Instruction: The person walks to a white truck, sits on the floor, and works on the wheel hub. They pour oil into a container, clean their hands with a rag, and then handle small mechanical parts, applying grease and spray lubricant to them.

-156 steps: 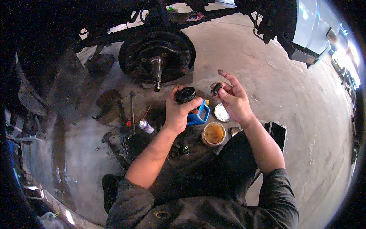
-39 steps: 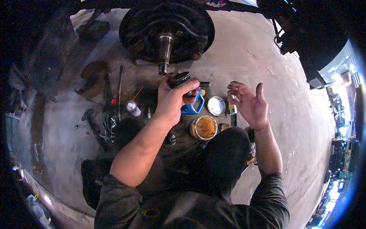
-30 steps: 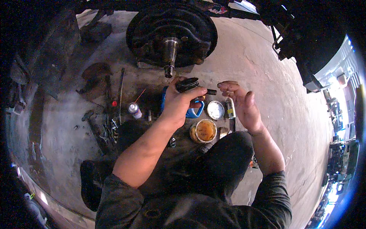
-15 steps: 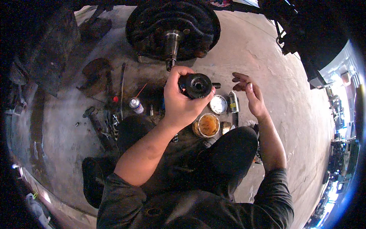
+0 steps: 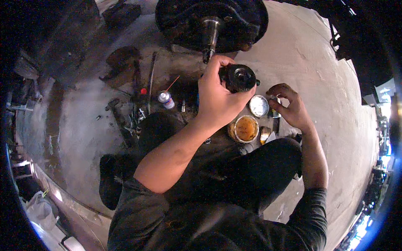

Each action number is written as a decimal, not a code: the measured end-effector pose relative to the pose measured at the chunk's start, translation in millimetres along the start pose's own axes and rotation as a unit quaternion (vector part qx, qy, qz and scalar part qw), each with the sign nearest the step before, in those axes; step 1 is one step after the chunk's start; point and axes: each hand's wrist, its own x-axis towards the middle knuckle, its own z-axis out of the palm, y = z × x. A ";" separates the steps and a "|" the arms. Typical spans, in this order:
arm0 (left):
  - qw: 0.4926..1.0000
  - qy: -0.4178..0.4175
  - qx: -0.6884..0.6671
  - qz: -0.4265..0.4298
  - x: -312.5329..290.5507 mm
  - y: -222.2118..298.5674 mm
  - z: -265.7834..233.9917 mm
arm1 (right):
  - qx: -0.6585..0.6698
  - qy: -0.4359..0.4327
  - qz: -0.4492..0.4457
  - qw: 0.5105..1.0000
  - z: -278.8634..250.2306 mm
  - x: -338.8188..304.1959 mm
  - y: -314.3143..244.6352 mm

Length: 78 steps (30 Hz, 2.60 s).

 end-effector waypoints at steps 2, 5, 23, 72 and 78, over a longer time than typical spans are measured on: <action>0.998 0.037 0.024 -0.045 2.0 1.4 -15.0 | -0.031 -0.062 0.039 0.997 10.0 13.4 -13.1; 0.992 0.110 0.067 0.003 14.4 -0.5 -42.8 | 0.005 -0.158 0.042 0.987 49.6 39.7 -2.3; 0.875 0.300 0.373 0.075 21.4 21.6 -220.2 | 0.214 0.260 0.300 0.893 474.2 195.5 -49.9; 0.843 0.042 0.532 0.067 3.2 10.9 -147.2 | 0.282 0.074 -0.226 0.929 107.6 5.1 -147.4; 0.839 0.006 0.539 0.067 7.1 3.8 -152.5 | 0.288 0.055 -0.206 0.933 114.7 12.6 -147.1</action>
